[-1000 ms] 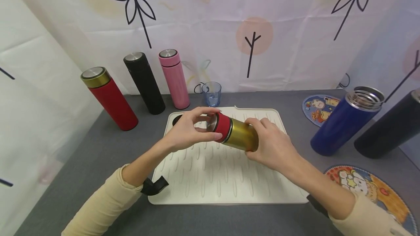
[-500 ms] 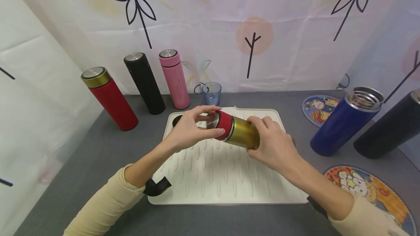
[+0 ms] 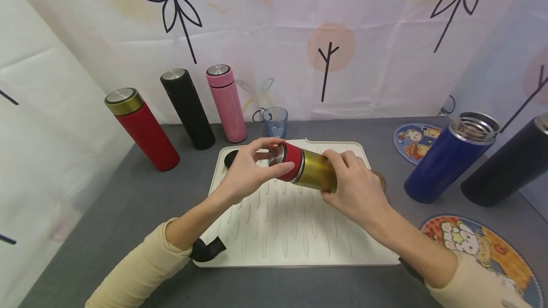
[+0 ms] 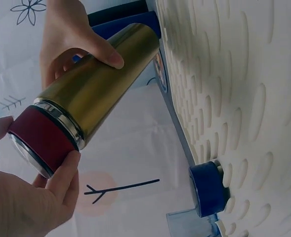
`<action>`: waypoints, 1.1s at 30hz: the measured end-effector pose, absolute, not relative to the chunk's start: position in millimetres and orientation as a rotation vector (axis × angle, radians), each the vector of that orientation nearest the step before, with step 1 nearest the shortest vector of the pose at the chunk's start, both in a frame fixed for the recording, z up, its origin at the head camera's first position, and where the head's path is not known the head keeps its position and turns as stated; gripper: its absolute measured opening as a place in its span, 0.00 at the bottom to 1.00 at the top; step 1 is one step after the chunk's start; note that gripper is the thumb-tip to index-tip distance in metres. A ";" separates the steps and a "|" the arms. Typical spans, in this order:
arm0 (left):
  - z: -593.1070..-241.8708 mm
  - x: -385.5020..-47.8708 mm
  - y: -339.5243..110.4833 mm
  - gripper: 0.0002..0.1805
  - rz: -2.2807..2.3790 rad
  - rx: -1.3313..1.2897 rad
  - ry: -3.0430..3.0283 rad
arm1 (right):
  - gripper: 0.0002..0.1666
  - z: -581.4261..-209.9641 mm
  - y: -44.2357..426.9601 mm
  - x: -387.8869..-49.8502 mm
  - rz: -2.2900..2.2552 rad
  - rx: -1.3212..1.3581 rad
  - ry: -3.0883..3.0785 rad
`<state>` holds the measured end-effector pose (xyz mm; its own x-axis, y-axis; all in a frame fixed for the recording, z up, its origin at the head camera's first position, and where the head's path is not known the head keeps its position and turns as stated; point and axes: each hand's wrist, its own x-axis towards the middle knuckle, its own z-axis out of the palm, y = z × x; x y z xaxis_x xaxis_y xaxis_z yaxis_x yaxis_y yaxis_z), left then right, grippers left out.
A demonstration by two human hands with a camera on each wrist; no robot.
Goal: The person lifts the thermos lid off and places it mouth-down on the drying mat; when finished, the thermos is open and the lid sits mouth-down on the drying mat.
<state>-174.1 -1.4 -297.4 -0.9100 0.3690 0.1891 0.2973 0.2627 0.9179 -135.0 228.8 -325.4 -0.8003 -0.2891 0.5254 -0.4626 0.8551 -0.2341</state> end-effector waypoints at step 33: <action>-302.0 -194.7 -10.5 0.43 1.479 1.255 2.323 | 0.44 -322.9 231.1 -132.6 0.519 0.533 -2.673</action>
